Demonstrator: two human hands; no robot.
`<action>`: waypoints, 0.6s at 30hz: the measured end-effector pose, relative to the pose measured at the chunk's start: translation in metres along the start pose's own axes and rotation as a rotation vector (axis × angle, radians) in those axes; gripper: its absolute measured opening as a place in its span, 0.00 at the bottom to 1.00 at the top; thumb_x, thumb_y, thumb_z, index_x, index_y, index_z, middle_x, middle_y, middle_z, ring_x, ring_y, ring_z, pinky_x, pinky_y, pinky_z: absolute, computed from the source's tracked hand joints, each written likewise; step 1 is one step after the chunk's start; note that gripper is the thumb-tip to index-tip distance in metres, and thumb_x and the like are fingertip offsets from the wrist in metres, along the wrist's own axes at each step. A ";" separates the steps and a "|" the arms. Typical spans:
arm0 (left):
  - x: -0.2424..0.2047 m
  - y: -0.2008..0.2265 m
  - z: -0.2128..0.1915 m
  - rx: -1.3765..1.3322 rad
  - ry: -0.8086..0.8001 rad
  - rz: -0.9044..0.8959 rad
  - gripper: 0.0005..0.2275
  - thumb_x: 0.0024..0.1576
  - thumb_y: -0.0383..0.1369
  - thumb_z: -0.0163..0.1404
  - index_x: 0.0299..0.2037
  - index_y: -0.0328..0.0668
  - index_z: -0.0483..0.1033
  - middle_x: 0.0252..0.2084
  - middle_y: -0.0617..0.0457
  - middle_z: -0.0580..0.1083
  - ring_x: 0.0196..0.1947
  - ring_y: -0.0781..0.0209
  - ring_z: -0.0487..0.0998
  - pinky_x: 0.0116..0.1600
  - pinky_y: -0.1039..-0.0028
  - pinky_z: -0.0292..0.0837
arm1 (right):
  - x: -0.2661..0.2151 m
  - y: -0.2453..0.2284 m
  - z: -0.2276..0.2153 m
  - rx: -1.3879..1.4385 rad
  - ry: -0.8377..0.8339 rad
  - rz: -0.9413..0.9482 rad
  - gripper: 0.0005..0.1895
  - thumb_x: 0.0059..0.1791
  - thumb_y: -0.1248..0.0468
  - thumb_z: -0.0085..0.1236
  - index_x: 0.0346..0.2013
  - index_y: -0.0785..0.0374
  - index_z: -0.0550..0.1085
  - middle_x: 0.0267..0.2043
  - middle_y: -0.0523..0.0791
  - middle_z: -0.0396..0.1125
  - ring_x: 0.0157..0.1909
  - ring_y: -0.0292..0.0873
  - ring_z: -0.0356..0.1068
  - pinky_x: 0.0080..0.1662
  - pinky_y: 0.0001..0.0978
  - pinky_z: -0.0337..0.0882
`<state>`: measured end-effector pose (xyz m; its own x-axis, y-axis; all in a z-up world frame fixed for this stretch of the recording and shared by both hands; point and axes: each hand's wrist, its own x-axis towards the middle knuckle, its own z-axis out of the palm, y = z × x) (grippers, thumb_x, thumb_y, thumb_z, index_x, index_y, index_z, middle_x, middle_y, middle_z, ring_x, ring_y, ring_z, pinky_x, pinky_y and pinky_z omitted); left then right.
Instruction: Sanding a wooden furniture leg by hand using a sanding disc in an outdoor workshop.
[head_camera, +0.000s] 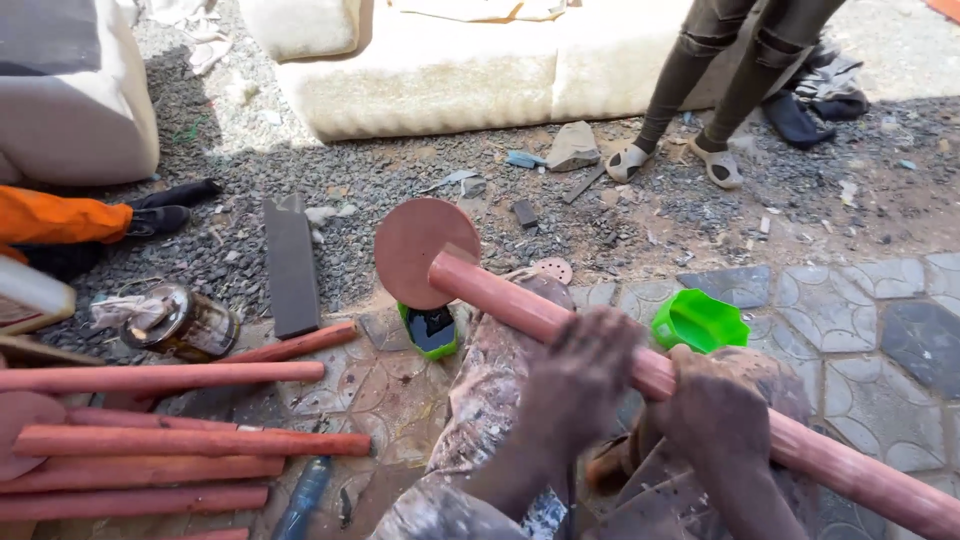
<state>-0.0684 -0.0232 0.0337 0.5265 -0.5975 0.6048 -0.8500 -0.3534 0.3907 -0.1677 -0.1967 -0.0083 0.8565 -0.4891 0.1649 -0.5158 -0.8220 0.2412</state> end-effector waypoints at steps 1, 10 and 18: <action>0.001 -0.023 -0.010 0.116 -0.038 -0.003 0.20 0.60 0.30 0.48 0.63 0.36 0.69 0.63 0.42 0.74 0.66 0.45 0.71 0.73 0.55 0.61 | 0.000 -0.002 -0.013 0.007 -0.089 0.003 0.15 0.41 0.47 0.55 0.38 0.49 0.73 0.26 0.41 0.72 0.27 0.43 0.74 0.37 0.39 0.77; 0.006 0.047 0.009 -0.163 -0.028 0.046 0.19 0.68 0.33 0.39 0.64 0.28 0.70 0.66 0.36 0.71 0.69 0.42 0.69 0.72 0.55 0.56 | 0.055 0.037 0.002 0.607 -0.621 -0.200 0.21 0.37 0.48 0.62 0.27 0.65 0.79 0.23 0.51 0.74 0.23 0.48 0.65 0.32 0.42 0.69; -0.003 -0.024 0.005 0.203 0.090 -0.160 0.23 0.63 0.33 0.44 0.69 0.36 0.66 0.71 0.43 0.66 0.73 0.49 0.63 0.75 0.56 0.52 | 0.057 0.025 -0.069 0.405 -0.867 -0.036 0.28 0.32 0.43 0.67 0.45 0.42 0.84 0.32 0.35 0.81 0.33 0.36 0.77 0.40 0.30 0.73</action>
<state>-0.0499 -0.0164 0.0196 0.6462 -0.4591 0.6096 -0.7376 -0.5807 0.3445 -0.1328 -0.2246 0.0734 0.6707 -0.3734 -0.6409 -0.5828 -0.7998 -0.1439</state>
